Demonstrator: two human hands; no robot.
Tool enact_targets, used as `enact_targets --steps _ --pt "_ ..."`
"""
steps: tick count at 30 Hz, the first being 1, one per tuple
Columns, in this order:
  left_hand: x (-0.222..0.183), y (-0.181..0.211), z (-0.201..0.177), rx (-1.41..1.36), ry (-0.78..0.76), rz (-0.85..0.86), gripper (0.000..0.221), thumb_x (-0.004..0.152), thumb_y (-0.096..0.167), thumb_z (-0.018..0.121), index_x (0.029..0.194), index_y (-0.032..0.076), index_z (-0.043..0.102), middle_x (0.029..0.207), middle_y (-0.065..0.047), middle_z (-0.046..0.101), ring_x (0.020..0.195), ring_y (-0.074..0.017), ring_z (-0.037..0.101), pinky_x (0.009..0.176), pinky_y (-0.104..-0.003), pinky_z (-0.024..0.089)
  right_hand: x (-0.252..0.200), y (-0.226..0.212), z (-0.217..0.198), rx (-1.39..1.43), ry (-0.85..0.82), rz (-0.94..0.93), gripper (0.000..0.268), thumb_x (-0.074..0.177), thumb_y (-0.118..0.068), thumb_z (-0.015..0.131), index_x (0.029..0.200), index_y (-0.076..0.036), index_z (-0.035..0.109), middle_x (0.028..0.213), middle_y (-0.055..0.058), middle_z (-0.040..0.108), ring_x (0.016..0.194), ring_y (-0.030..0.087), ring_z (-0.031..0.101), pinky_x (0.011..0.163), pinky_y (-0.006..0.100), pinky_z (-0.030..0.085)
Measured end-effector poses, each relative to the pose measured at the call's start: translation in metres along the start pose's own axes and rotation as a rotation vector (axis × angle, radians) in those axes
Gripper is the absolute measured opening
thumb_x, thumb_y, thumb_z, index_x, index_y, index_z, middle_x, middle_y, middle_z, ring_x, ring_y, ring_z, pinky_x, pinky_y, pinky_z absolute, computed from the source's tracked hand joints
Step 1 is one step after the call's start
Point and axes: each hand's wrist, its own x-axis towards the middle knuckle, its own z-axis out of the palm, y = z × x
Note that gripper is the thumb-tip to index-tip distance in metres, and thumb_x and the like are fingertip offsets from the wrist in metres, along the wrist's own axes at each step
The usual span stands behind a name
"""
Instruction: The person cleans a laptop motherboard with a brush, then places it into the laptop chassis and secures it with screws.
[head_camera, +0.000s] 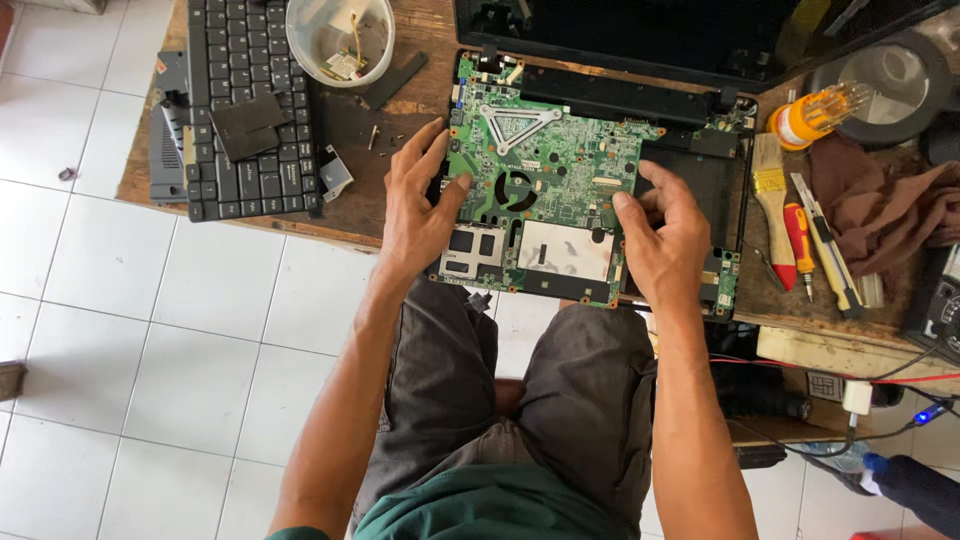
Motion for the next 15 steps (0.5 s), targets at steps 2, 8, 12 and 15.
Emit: enact_targets --steps 2,8,12,15 --pt "0.001 -0.005 0.002 0.001 0.013 -0.009 0.053 0.113 0.023 0.075 0.160 0.005 0.059 0.166 -0.016 0.053 0.154 -0.0432 0.048 0.124 -0.064 0.032 0.001 -0.014 -0.004 0.023 -0.030 0.025 0.045 0.116 -0.015 0.077 0.157 -0.001 0.065 0.094 0.015 0.072 0.078 0.024 0.063 0.076 0.041 0.055" --pt "0.004 -0.022 0.004 -0.068 0.054 -0.019 0.051 0.110 0.022 0.080 0.155 0.003 0.065 0.163 -0.015 0.057 0.155 -0.0407 0.050 0.127 -0.061 0.031 0.005 -0.002 -0.001 0.045 -0.060 0.037 0.043 0.118 -0.018 0.074 0.156 -0.002 0.066 0.086 0.011 0.068 0.071 0.018 0.059 0.067 0.034 0.048" --pt "0.002 -0.014 0.002 -0.056 0.029 -0.021 0.054 0.111 0.022 0.079 0.158 0.003 0.062 0.166 -0.016 0.054 0.157 -0.0418 0.047 0.129 -0.061 0.030 0.004 -0.005 0.000 0.033 -0.054 0.048 0.041 0.116 -0.015 0.075 0.155 -0.002 0.069 0.083 0.011 0.069 0.067 0.017 0.057 0.065 0.034 0.046" --pt "-0.003 0.013 -0.006 -0.069 -0.008 -0.058 0.067 0.111 0.017 0.076 0.168 0.002 0.045 0.173 -0.023 0.044 0.162 -0.0464 0.041 0.132 -0.066 0.027 0.000 -0.004 0.001 0.019 -0.045 0.054 0.042 0.115 -0.016 0.076 0.154 -0.002 0.070 0.082 0.012 0.070 0.066 0.020 0.059 0.064 0.037 0.047"
